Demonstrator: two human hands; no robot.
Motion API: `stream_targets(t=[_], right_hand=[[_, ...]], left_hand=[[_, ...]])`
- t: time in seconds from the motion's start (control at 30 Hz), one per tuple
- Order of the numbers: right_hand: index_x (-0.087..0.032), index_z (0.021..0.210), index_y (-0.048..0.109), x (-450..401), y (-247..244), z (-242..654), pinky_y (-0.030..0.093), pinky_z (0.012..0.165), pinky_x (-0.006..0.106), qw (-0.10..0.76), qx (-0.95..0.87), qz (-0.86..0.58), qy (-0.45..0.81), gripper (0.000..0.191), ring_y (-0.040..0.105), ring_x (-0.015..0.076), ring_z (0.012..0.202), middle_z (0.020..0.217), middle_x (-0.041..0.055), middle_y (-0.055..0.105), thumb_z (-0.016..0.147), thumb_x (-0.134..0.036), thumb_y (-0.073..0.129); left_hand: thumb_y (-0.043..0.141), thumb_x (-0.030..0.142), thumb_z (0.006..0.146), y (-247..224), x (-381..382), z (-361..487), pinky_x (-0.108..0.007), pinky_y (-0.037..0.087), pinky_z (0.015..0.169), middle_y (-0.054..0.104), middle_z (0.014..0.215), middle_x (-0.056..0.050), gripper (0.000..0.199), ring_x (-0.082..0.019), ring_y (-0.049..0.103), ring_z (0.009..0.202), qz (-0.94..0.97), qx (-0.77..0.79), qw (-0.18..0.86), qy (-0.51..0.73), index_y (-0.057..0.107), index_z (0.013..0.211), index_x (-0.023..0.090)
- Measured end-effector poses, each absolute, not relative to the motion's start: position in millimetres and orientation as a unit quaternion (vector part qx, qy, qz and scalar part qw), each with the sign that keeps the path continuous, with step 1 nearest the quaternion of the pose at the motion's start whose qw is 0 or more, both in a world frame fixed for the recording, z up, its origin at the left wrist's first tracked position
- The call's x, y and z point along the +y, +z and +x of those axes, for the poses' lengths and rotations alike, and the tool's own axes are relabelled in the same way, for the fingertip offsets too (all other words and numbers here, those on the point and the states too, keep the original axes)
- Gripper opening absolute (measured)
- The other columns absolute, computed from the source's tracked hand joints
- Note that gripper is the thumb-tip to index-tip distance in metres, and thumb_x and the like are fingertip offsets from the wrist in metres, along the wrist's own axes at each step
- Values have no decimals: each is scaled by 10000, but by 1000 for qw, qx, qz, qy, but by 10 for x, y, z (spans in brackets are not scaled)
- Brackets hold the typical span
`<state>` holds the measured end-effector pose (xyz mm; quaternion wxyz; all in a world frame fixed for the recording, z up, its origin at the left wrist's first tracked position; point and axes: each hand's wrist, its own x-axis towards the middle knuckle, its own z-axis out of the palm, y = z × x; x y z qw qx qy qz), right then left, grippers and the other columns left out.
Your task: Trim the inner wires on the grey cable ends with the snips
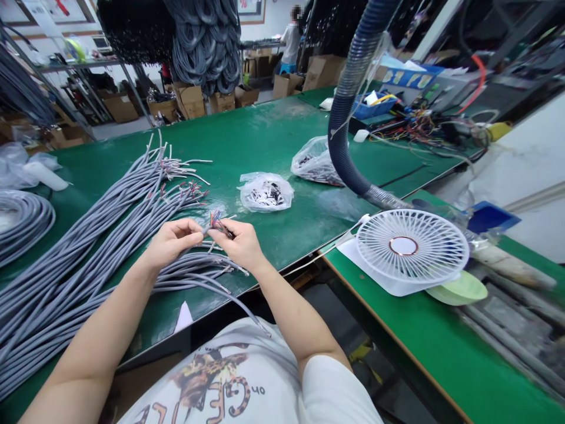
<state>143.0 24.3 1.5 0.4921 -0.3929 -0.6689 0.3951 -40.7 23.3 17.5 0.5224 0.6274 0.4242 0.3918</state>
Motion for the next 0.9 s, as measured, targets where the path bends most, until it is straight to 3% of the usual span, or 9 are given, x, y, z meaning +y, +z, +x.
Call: stream_targets(t=[0.17,0.33,0.47,0.6,0.7,0.8,0.9], right_hand=[[-136,840,694,250,7,1487,324,540,226,474,-727,-388,310,239,390,89,541,619,-9,518,820,-274,500],[-145,729,668,426,-105,1557,299,532,221,458,-724,-439,271,210,362,86,537,572,-27,453,773,-221,477],[-131,751,676,547,-180,1657,280,508,226,492,-650,-481,321,223,323,81,496,525,-44,411,758,-254,491],[-142,892,695,467,-75,1676,256,488,229,497,-630,-428,417,271,273,77,484,526,-61,345,769,-350,574],[-153,983,684,374,36,1601,274,505,230,494,-664,-388,407,318,301,80,510,562,-56,374,748,-361,638],[-149,851,685,356,79,1541,294,533,230,469,-720,-375,347,238,334,83,536,585,-35,417,810,-358,579],[-148,755,658,425,38,1603,315,556,228,469,-726,-406,297,282,372,91,559,604,-19,456,857,-364,507]], left_hand=[[728,362,682,158,240,-395,-220,396,573,573,593,9,259,-80,481,541,577,411,582,400,612,695,131],[727,370,661,138,259,-394,-218,370,533,569,579,8,269,-83,468,519,557,430,596,388,591,681,139],[727,382,631,243,245,-441,-223,360,520,563,555,7,284,-85,460,502,539,432,594,412,566,651,149],[741,376,608,301,251,-467,-227,363,516,558,530,7,286,-86,460,489,525,439,591,427,568,626,149],[739,360,632,256,264,-448,-216,355,512,565,535,10,273,-75,454,484,520,436,603,419,574,627,144],[738,349,645,227,243,-406,-213,373,522,582,555,6,253,-77,474,501,536,433,595,415,599,644,138],[742,326,654,269,207,-391,-220,417,552,600,577,2,223,-88,512,531,573,457,521,437,624,662,137]])
